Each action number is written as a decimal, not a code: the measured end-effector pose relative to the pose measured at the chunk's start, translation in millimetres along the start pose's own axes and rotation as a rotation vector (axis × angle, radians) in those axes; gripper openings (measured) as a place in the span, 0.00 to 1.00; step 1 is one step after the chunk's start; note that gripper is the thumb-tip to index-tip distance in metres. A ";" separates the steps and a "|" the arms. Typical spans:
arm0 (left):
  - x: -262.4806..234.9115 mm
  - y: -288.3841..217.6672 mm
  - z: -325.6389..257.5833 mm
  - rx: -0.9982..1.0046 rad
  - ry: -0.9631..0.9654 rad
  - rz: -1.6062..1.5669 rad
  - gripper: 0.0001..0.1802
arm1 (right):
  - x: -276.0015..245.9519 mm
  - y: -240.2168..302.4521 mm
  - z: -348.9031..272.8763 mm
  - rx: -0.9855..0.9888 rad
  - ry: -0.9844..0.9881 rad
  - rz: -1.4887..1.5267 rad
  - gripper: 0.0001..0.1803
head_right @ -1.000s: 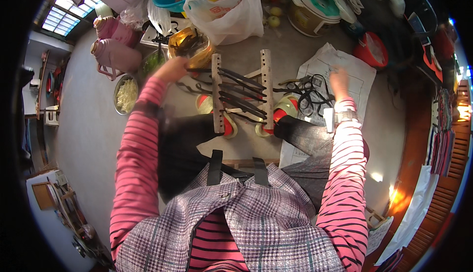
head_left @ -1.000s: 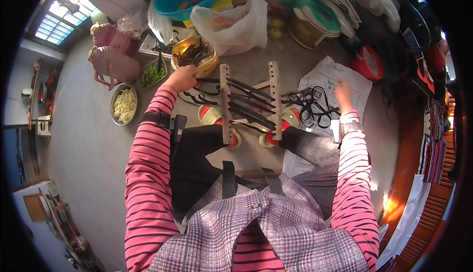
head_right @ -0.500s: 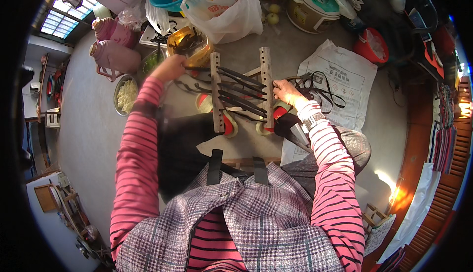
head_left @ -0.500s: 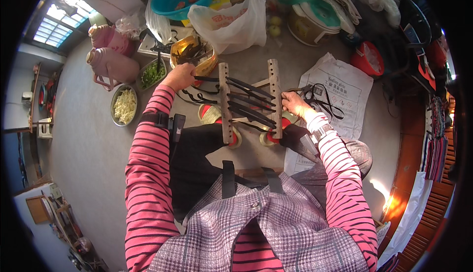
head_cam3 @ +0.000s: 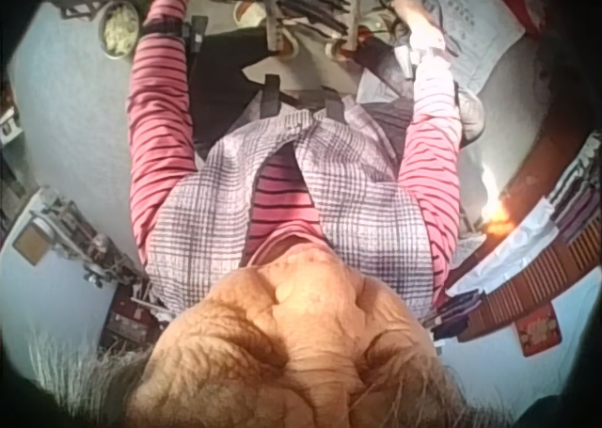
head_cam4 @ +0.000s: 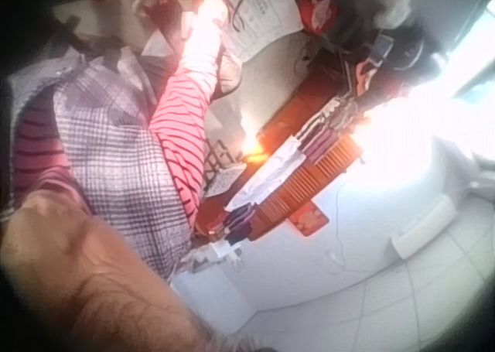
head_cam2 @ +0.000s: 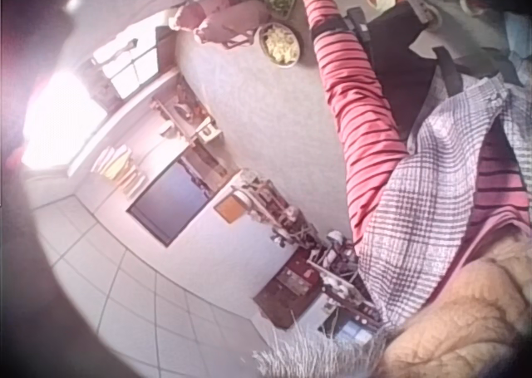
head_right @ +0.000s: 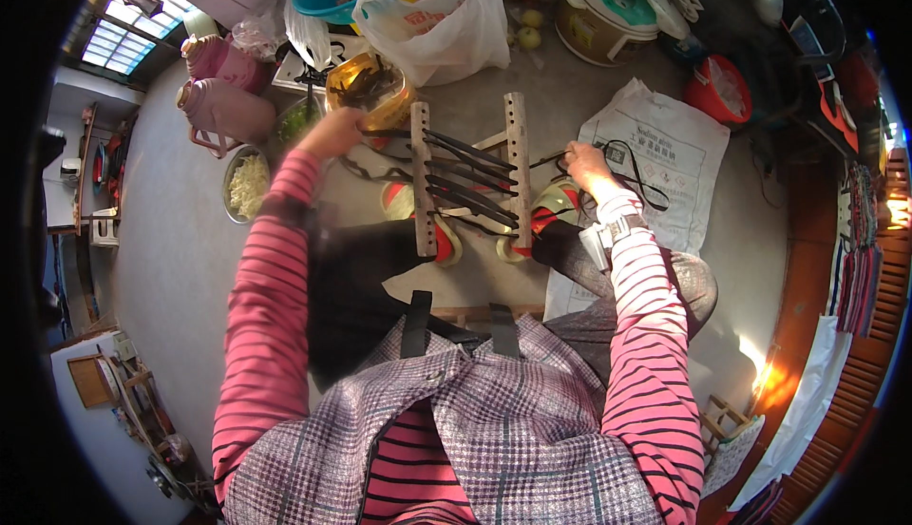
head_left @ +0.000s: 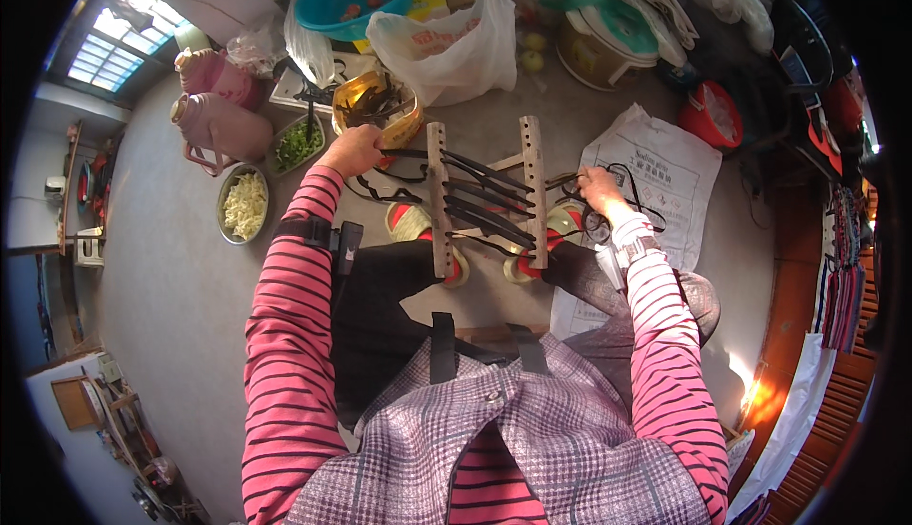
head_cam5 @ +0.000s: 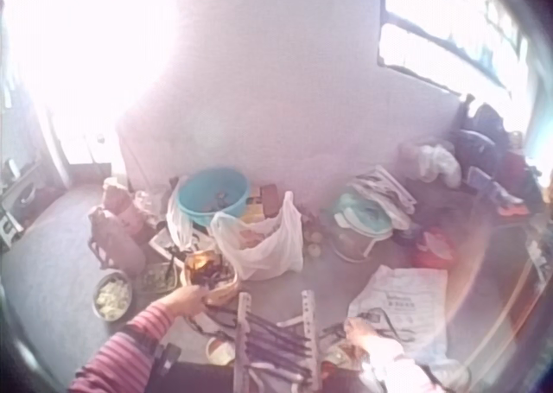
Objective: The person sits on the floor and assembles black straps onto a small wooden jig. They repeatedly thread the straps through slots, adjust tension, and use scissors to trim excess material. The person handles the straps and scissors directly, placing trimmed pieces aside.
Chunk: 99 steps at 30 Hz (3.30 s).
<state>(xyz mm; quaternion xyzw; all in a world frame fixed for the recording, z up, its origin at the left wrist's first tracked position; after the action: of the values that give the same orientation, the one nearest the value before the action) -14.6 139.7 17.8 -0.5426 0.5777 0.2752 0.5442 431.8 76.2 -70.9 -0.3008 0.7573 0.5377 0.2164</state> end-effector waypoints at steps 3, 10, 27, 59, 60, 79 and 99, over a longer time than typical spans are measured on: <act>2.0 2.0 0.5 0.014 0.010 0.025 0.08 | -41.0 -33.0 16.8 -0.089 -0.196 -0.323 0.10; -2.3 2.5 -2.0 -0.016 0.010 0.016 0.07 | -172.7 -160.5 27.6 0.261 -0.513 -0.371 0.14; -20.7 4.2 -5.0 -0.134 -0.005 -0.084 0.07 | 2.3 26.9 -17.2 0.044 0.172 0.230 0.19; -27.9 8.4 -7.2 -0.126 -0.021 -0.030 0.09 | -114.1 -71.1 -8.7 0.021 -0.601 -0.295 0.19; -28.4 6.6 -6.7 -0.119 -0.020 -0.034 0.09 | -92.4 -54.6 -5.5 -0.039 -0.520 -0.167 0.20; -29.8 6.6 -7.2 -0.098 -0.062 -0.030 0.07 | 17.0 -10.0 5.3 -0.170 0.008 -0.109 0.08; -32.0 3.8 -8.0 -0.171 -0.035 -0.087 0.09 | 3.6 32.1 -23.9 0.140 0.235 0.295 0.21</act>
<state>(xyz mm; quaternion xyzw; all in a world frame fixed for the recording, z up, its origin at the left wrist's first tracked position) -26.5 143.8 48.5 -0.6068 0.5184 0.3092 0.5171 407.1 60.6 -43.5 -0.2314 0.8488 0.4708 0.0661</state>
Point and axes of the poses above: each hand's wrist, its own z-axis towards the middle knuckle, its own x-axis out of the palm, y = z × x, the point moved 8 cm from there along z, towards the middle knuckle, and after that the axes turned 8 degrees about z, right-handed, at the moved point
